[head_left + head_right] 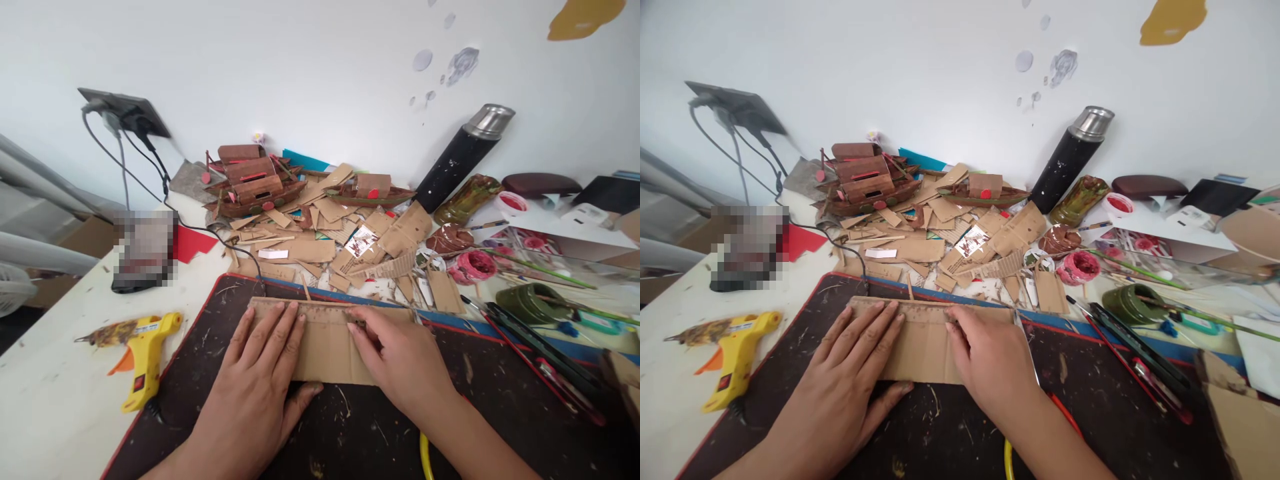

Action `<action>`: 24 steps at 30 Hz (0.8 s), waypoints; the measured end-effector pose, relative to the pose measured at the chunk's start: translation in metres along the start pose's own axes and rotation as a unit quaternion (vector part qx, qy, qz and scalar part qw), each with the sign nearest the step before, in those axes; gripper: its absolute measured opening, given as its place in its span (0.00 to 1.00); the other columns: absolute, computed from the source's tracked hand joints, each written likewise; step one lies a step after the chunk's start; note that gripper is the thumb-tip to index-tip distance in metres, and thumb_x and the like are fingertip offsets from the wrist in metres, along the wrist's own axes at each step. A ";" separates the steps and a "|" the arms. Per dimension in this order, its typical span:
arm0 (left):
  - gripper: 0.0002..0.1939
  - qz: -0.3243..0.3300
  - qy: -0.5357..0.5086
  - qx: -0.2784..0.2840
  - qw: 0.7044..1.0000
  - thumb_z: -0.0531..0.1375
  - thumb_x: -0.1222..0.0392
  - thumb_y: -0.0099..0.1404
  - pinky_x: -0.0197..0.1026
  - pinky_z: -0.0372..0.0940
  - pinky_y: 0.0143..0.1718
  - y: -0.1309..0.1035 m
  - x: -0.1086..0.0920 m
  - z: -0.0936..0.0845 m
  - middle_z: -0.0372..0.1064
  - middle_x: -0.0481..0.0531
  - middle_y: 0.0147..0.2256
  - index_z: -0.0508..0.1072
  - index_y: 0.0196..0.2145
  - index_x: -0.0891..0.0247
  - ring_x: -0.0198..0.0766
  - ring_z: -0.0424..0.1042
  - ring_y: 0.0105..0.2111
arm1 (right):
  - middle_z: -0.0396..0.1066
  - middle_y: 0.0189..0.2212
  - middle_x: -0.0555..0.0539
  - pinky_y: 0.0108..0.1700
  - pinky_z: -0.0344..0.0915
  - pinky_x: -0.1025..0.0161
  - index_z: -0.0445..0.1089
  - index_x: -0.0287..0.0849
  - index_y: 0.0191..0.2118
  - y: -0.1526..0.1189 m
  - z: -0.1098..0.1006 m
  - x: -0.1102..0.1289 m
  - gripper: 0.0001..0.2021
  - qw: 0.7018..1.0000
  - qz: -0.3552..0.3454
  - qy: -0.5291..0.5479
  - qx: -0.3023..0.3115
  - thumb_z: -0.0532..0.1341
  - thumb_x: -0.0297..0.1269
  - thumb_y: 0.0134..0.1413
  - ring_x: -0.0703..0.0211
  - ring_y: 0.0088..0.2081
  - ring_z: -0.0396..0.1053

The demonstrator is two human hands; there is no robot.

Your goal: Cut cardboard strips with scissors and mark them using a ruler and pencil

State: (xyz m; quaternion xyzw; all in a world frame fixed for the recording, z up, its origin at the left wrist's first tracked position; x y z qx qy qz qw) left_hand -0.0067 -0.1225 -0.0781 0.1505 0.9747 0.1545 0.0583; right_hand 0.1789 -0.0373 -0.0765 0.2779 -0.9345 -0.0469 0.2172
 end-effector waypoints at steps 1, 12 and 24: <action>0.35 0.000 0.001 0.000 1.000 0.53 0.40 0.77 0.58 0.42 0.76 0.000 0.000 0.000 0.69 0.63 0.68 0.71 0.66 0.72 0.55 0.66 0.68 | 0.84 0.29 0.51 0.29 0.61 0.61 0.80 0.47 0.49 0.000 0.000 0.000 0.11 1.000 0.000 0.001 0.001 0.60 0.36 0.70 0.55 0.25 0.79; 0.35 0.005 0.002 0.007 1.000 0.55 0.42 0.76 0.59 0.43 0.76 -0.002 0.001 0.001 0.67 0.65 0.69 0.68 0.69 0.71 0.57 0.65 0.69 | 0.84 0.29 0.50 0.30 0.63 0.61 0.80 0.47 0.48 0.001 -0.004 0.003 0.11 1.000 0.012 0.020 0.016 0.59 0.36 0.70 0.55 0.25 0.79; 0.42 0.050 0.025 0.006 0.998 0.56 0.42 0.74 0.63 0.42 0.75 -0.006 0.005 0.008 0.61 0.69 0.72 0.57 0.74 0.74 0.62 0.65 0.68 | 0.86 0.42 0.48 0.41 0.73 0.60 0.79 0.45 0.48 -0.005 -0.005 0.001 0.11 0.995 0.017 0.093 0.035 0.58 0.37 0.72 0.51 0.39 0.84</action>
Point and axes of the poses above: each hand's wrist, its own y-axis towards the middle knuckle, its own z-axis out of the palm, x = y × z, the point moved 5 cm from there along y, towards the middle knuckle
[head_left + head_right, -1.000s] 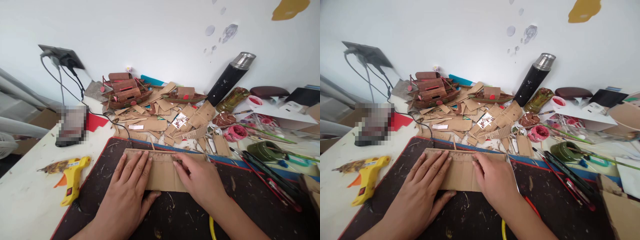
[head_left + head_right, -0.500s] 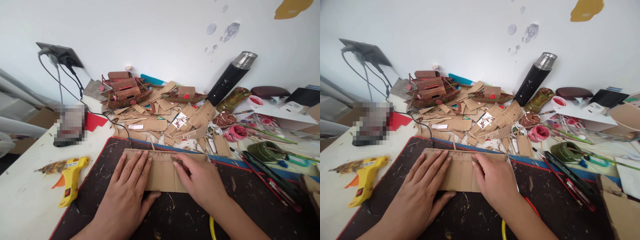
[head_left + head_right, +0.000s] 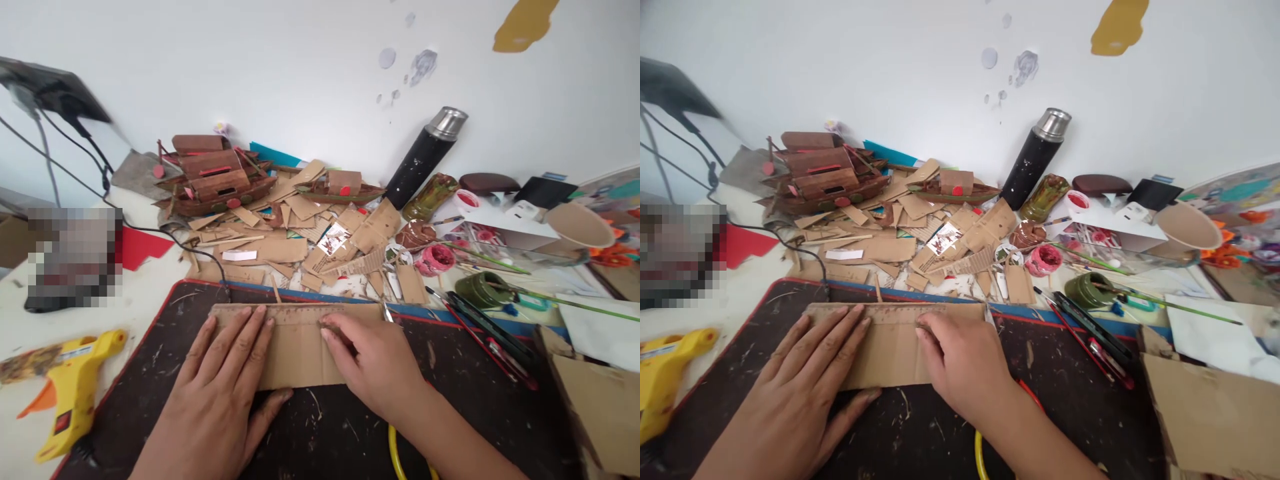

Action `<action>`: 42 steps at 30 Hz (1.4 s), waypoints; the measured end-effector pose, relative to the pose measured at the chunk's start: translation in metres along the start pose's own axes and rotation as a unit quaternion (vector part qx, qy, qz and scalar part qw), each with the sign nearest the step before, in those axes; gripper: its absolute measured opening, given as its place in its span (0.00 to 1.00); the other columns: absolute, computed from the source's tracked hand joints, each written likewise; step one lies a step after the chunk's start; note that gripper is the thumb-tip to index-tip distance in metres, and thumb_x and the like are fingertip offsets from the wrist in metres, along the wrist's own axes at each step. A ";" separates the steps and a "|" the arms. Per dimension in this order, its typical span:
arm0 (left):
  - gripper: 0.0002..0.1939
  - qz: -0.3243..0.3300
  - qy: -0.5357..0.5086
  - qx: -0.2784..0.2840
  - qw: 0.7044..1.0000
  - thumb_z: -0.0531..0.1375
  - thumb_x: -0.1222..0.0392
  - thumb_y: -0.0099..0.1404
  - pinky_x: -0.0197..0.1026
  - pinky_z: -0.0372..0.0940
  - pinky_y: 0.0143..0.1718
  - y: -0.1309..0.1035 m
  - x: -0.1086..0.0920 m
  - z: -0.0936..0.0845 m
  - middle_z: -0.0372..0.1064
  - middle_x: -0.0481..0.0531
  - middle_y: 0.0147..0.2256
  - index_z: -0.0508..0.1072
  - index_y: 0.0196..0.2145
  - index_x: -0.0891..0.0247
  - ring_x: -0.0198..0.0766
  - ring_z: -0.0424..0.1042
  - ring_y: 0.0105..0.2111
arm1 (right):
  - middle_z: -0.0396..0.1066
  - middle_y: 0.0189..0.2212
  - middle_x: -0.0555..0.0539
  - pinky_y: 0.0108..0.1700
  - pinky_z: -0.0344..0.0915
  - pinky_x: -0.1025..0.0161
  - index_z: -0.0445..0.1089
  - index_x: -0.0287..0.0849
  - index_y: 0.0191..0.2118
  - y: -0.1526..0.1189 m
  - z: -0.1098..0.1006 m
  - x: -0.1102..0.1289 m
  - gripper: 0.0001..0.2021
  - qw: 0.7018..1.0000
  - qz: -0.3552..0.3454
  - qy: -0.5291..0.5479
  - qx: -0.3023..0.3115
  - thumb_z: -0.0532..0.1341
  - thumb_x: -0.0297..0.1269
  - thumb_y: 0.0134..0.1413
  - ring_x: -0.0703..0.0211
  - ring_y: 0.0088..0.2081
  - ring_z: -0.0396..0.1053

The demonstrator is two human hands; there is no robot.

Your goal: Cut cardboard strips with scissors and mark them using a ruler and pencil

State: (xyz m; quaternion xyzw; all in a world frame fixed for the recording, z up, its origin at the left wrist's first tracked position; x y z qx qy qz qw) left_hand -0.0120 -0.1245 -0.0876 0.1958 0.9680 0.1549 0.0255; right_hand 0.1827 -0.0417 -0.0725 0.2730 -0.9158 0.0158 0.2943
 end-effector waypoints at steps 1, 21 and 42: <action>0.42 0.001 -0.002 -0.002 1.000 0.55 0.41 0.74 0.63 0.43 0.75 0.000 0.000 0.001 0.61 0.69 0.72 0.56 0.75 0.74 0.62 0.65 0.69 | 0.86 0.42 0.47 0.41 0.73 0.60 0.79 0.45 0.48 -0.001 0.000 0.000 0.11 1.000 -0.003 0.004 0.003 0.58 0.37 0.72 0.51 0.39 0.84; 0.45 0.016 -0.011 -0.013 1.000 0.51 0.38 0.75 0.66 0.45 0.75 -0.004 0.005 0.007 0.60 0.70 0.72 0.49 0.78 0.72 0.65 0.64 0.69 | 0.86 0.43 0.47 0.41 0.71 0.59 0.78 0.46 0.52 -0.012 -0.008 -0.003 0.11 0.997 0.031 -0.024 0.068 0.61 0.38 0.71 0.50 0.40 0.84; 0.46 0.013 -0.014 -0.013 1.000 0.51 0.37 0.75 0.67 0.43 0.75 -0.006 0.007 0.010 0.57 0.68 0.74 0.46 0.78 0.70 0.65 0.61 0.71 | 0.86 0.39 0.44 0.37 0.71 0.58 0.78 0.44 0.57 -0.011 -0.022 -0.019 0.15 0.991 0.095 -0.078 0.062 0.59 0.42 0.72 0.46 0.36 0.84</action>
Point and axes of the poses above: each hand's wrist, its own y-axis towards the middle knuckle, its own z-axis out of the palm, x = y × z, the point moved 5 cm from there along y, towards the middle knuckle
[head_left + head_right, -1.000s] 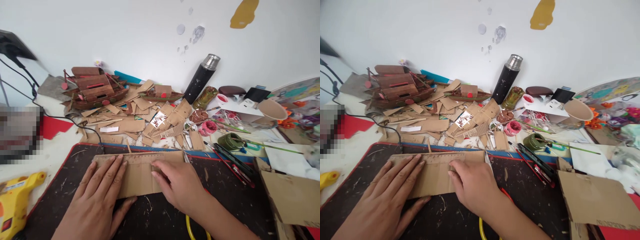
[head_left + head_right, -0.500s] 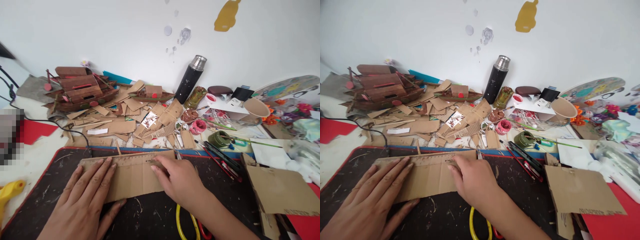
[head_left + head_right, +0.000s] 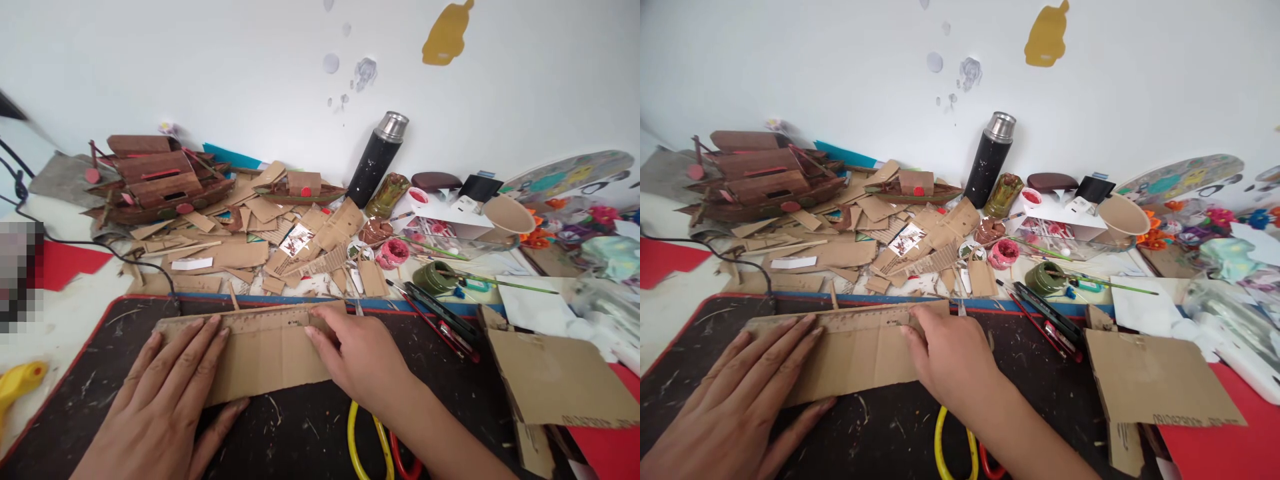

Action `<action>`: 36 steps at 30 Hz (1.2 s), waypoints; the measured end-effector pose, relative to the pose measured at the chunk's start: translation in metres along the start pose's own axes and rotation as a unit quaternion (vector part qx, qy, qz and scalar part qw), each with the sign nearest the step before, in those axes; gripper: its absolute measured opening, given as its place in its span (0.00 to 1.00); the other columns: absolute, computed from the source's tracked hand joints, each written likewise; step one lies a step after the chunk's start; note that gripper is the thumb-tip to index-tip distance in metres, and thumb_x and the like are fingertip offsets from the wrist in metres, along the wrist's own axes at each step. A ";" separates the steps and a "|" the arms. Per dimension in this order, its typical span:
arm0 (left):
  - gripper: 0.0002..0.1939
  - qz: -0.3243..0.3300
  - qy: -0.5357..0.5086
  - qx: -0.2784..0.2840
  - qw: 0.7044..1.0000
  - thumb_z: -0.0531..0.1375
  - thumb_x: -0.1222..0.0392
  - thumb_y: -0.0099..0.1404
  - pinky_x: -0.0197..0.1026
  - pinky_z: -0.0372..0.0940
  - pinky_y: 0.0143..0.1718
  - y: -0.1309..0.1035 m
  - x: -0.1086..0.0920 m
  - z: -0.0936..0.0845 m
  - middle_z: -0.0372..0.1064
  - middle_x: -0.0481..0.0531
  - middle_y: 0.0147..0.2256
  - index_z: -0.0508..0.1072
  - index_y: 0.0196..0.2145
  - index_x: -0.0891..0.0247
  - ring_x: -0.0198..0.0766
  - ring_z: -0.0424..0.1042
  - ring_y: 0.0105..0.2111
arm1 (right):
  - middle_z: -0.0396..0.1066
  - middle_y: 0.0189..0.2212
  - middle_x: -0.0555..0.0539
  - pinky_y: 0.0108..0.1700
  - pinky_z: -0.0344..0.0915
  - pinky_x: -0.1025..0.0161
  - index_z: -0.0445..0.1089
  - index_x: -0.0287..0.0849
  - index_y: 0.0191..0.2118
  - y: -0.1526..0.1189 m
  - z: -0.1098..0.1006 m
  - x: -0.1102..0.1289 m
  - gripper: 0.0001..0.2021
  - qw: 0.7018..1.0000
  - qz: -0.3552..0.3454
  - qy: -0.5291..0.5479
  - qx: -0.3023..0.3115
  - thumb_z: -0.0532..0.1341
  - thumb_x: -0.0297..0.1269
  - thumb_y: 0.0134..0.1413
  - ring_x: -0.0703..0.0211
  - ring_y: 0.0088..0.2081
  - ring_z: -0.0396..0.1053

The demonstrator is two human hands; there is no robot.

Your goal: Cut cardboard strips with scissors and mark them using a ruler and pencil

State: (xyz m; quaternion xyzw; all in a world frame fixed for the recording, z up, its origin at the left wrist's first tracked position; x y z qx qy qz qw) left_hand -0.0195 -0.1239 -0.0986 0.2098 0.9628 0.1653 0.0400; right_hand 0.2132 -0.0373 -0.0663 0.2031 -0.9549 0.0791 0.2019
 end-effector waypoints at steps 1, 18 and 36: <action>0.46 0.000 -0.001 0.000 1.000 0.51 0.37 0.75 0.67 0.43 0.75 0.000 0.000 0.000 0.57 0.68 0.74 0.45 0.78 0.70 0.65 0.61 0.71 | 0.86 0.39 0.44 0.37 0.70 0.58 0.78 0.44 0.57 0.000 0.000 0.000 0.16 1.000 0.001 -0.001 0.001 0.59 0.42 0.72 0.46 0.36 0.84; 0.48 0.005 0.000 0.002 1.000 0.49 0.34 0.75 0.69 0.43 0.75 -0.001 0.000 0.002 0.53 0.69 0.75 0.46 0.78 0.72 0.67 0.56 0.72 | 0.83 0.34 0.49 0.34 0.60 0.61 0.74 0.44 0.46 0.002 0.003 -0.002 0.06 0.998 0.029 0.039 0.049 0.63 0.39 0.71 0.50 0.35 0.82; 0.47 -0.005 -0.005 0.001 1.000 0.48 0.34 0.75 0.68 0.42 0.75 -0.003 0.002 0.006 0.47 0.63 0.78 0.43 0.79 0.67 0.65 0.52 0.74 | 0.85 0.37 0.44 0.36 0.65 0.59 0.73 0.44 0.62 0.002 0.001 -0.002 0.18 0.999 0.025 0.012 0.031 0.58 0.42 0.74 0.46 0.36 0.83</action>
Point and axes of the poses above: each hand's wrist, its own y-axis towards the middle knuckle, its own z-axis out of the palm, x = y × z, the point moved 5 cm from there along y, towards the middle knuckle
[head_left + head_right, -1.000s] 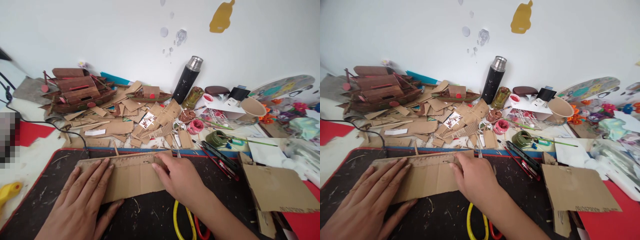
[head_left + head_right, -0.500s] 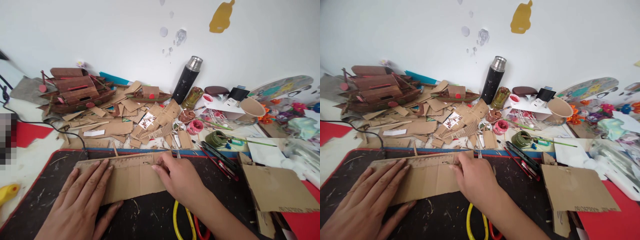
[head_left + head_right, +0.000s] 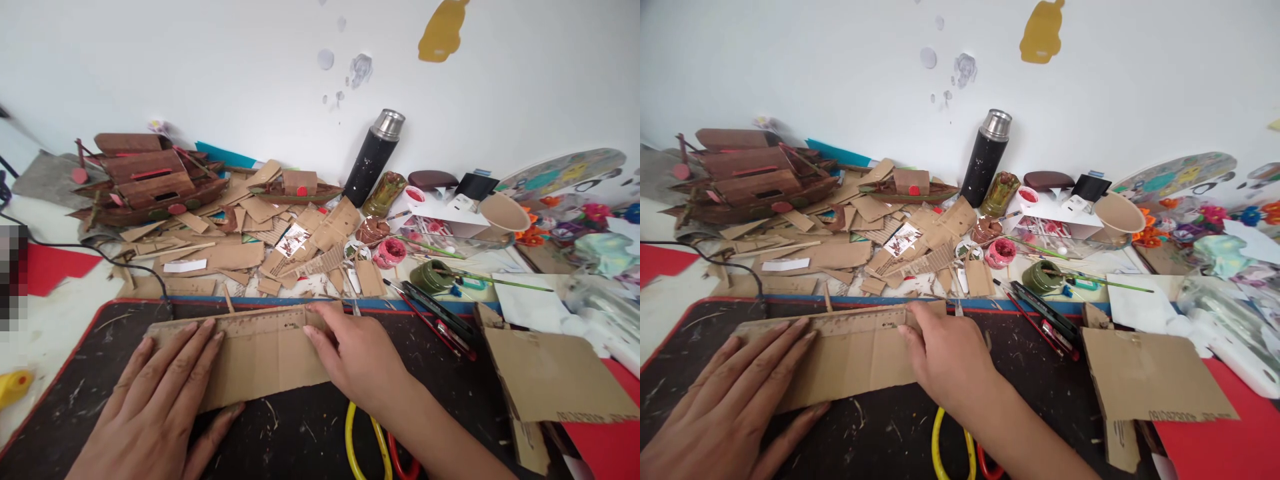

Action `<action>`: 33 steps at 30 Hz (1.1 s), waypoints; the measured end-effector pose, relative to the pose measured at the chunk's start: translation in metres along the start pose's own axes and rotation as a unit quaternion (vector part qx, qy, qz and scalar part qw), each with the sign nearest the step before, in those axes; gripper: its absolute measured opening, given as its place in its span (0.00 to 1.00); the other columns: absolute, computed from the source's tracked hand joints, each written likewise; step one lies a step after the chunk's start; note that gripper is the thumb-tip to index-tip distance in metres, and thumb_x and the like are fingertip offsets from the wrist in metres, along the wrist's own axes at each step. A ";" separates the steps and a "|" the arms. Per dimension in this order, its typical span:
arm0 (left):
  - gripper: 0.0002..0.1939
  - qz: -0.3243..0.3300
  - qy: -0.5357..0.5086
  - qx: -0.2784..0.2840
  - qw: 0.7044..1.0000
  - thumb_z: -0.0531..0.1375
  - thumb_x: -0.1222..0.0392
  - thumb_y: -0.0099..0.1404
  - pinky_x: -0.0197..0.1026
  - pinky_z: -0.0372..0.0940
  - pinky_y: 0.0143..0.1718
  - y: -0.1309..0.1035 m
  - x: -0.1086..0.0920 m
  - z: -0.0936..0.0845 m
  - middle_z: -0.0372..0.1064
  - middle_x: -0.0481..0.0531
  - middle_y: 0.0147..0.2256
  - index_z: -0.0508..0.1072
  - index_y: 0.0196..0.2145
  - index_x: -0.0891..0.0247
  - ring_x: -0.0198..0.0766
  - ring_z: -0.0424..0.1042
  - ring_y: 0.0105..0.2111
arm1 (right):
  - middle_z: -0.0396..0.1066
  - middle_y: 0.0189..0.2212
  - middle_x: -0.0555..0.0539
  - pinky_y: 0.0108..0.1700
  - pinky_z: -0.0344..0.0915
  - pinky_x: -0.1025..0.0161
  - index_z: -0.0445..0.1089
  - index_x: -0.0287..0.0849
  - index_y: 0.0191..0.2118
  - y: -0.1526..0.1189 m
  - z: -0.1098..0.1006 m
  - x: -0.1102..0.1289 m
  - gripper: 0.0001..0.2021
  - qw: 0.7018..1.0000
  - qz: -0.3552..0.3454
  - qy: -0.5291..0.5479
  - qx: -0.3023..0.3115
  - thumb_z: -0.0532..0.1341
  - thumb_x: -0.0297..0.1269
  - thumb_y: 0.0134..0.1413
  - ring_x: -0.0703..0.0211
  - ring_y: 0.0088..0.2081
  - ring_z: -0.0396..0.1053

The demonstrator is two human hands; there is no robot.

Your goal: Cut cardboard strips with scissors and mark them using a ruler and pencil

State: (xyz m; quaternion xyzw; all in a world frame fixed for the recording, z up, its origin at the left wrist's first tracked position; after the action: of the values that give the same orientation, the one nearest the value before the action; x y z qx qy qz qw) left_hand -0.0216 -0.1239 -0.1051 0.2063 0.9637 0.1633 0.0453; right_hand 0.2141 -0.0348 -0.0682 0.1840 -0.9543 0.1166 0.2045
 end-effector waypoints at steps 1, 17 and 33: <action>0.47 -0.001 -0.001 -0.001 1.000 0.48 0.34 0.75 0.68 0.42 0.75 0.000 0.000 0.000 0.47 0.63 0.77 0.43 0.79 0.66 0.65 0.52 0.74 | 0.85 0.37 0.44 0.37 0.66 0.59 0.73 0.45 0.62 0.000 0.000 0.000 0.18 1.000 -0.002 -0.001 -0.002 0.58 0.42 0.74 0.46 0.36 0.83; 0.47 0.001 -0.011 0.000 1.000 0.49 0.36 0.75 0.70 0.43 0.74 0.001 -0.001 -0.001 0.48 0.66 0.77 0.42 0.79 0.67 0.67 0.56 0.72 | 0.84 0.35 0.46 0.38 0.70 0.63 0.80 0.43 0.48 -0.002 -0.011 -0.003 0.13 0.972 -0.068 0.162 -0.155 0.58 0.40 0.72 0.56 0.33 0.81; 0.45 -0.016 -0.058 -0.036 0.998 0.47 0.39 0.76 0.74 0.47 0.72 0.000 0.002 0.008 0.51 0.69 0.76 0.37 0.80 0.63 0.70 0.57 0.72 | 0.84 0.40 0.44 0.43 0.65 0.62 0.79 0.42 0.51 -0.043 -0.081 -0.046 0.13 0.992 0.076 -0.005 -0.098 0.59 0.40 0.74 0.52 0.41 0.80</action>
State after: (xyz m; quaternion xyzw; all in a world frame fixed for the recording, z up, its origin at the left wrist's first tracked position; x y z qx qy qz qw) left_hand -0.0226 -0.1206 -0.1132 0.1987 0.9561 0.1844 0.1111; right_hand 0.2987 -0.0358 -0.0094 0.0906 -0.9733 0.0364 0.2075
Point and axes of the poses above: each hand's wrist, its own y-axis towards the middle knuckle, its own z-axis out of the palm, x = y × z, the point moved 5 cm from there along y, towards the middle knuckle
